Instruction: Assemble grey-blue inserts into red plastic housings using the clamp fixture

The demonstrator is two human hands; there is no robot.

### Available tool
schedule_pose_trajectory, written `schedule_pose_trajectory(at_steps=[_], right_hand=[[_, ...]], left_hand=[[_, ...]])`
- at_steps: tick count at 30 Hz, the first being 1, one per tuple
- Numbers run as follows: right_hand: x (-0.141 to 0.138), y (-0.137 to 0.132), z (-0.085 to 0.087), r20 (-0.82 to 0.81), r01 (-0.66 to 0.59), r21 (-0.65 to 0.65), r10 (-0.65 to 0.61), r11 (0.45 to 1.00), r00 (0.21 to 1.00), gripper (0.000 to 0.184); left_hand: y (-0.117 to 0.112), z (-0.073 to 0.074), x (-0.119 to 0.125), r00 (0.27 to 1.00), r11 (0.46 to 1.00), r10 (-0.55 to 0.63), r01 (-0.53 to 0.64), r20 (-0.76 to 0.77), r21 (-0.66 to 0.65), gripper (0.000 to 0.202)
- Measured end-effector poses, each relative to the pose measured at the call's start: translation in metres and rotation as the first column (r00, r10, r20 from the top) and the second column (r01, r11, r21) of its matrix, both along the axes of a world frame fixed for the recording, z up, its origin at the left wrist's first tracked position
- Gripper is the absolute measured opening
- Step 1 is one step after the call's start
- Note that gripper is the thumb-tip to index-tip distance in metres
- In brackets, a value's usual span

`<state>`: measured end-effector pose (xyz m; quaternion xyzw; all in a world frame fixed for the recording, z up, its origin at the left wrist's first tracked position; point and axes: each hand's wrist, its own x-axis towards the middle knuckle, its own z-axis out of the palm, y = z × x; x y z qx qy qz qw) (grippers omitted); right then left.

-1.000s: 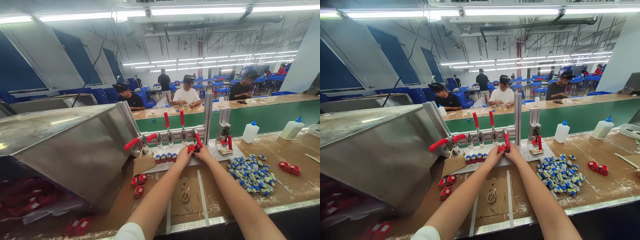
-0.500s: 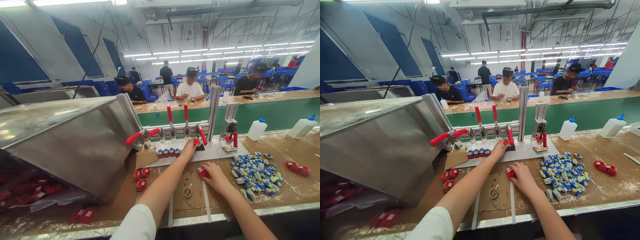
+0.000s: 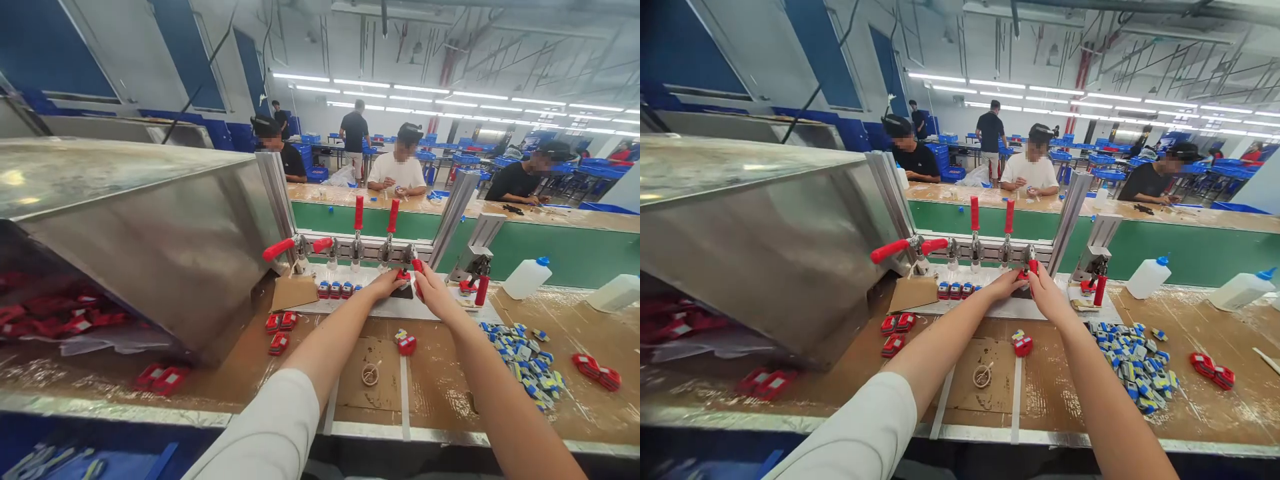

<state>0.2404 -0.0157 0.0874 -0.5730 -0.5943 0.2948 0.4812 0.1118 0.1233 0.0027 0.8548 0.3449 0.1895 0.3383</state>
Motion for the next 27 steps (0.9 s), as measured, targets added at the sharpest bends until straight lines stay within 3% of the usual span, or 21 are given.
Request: schedule_pose_trajectory(at_steps=[4,7,12,15,22,27], right_hand=[[-0.005,-0.004,-0.017,-0.102,-0.029,-0.007,0.028,1.000,0.994,0.041],[-0.005,-0.003,-0.013,-0.104,-0.020,-0.028,0.017,0.999,0.994,0.037],[-0.002,-0.002,0.000,0.031,-0.042,-0.046,0.043,0.998,0.999,0.034],[-0.002,-0.002,-0.001,0.067,-0.034,-0.047,0.037,0.998,0.997,0.036],[0.001,-0.004,-0.027,0.189,0.004,0.035,-0.010,0.999,0.982,0.043],[0.001,0.003,-0.061,0.297,0.074,0.086,-0.097,0.994,0.950,0.051]], left_hand=[[0.003,-0.002,0.002,1.000,1.000,-0.013,0.013,0.014,0.001,0.038],[0.003,-0.004,0.003,1.000,1.000,-0.006,0.006,0.026,-0.003,0.039],[0.001,-0.003,0.003,0.999,1.000,0.012,-0.012,0.038,-0.007,0.041],[0.001,-0.002,0.004,0.999,1.000,0.017,-0.016,0.042,-0.012,0.043],[0.004,-0.003,0.004,0.999,0.999,0.011,-0.009,0.048,-0.032,0.047],[0.004,-0.006,0.004,0.998,0.999,0.002,0.000,0.062,-0.036,0.046]])
